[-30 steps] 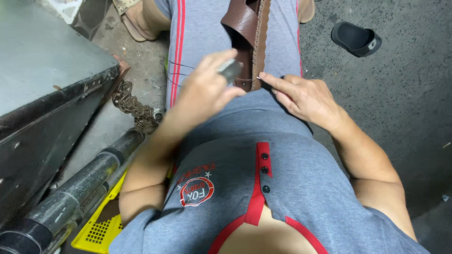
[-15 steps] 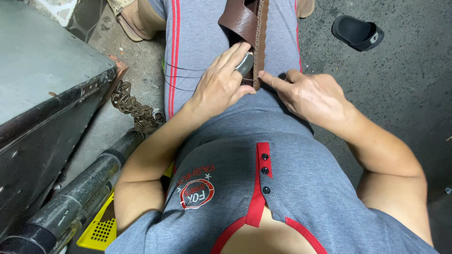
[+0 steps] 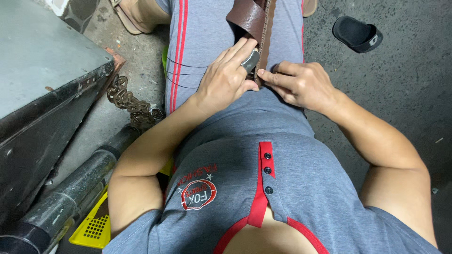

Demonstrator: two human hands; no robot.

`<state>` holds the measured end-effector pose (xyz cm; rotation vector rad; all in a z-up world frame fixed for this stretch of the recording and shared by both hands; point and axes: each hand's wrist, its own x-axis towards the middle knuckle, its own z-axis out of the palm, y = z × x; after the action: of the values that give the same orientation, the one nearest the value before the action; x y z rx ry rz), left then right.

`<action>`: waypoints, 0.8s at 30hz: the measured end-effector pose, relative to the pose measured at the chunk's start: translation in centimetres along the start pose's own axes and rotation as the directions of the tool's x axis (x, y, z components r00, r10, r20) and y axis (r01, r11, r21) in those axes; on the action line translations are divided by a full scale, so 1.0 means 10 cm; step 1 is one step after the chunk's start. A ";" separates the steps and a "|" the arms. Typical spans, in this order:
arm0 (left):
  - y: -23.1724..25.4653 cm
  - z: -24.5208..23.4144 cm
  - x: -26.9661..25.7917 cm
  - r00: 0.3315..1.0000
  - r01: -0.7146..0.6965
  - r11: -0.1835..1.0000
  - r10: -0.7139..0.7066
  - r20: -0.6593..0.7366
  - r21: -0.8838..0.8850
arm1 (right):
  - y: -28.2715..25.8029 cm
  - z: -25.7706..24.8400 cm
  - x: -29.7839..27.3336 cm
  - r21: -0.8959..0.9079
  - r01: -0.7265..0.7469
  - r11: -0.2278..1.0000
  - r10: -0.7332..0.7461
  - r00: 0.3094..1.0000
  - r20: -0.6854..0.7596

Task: The person sits on a low stool and sews a brown leather sandal resting on their lap. They use a stitching awl to pierce the leather and pull a dark thread through the holes to stitch the sole to the upper. The person finishes the stitching and places the sandal on the floor.

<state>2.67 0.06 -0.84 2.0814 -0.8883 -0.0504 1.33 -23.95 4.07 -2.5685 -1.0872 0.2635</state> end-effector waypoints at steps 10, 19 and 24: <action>0.10 -0.50 -0.27 0.952 0.210 0.955 -0.151 0.267 -0.209 | -0.27 -0.05 -0.03 0.172 -0.085 0.981 0.109 0.985 -0.133; 0.30 -0.57 -0.17 0.921 0.359 0.828 -0.239 0.309 -0.430 | -0.32 -0.03 -0.10 0.114 -0.053 0.992 0.075 0.976 -0.203; 0.35 -0.62 -0.24 0.852 0.366 0.927 -0.371 0.369 0.088 | -0.36 -0.06 -0.04 0.073 -0.059 0.996 0.072 0.979 -0.192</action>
<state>0.91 4.47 4.95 2.2697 -0.6926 -0.6775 -1.19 -22.05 6.03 -2.5117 -0.9084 0.0618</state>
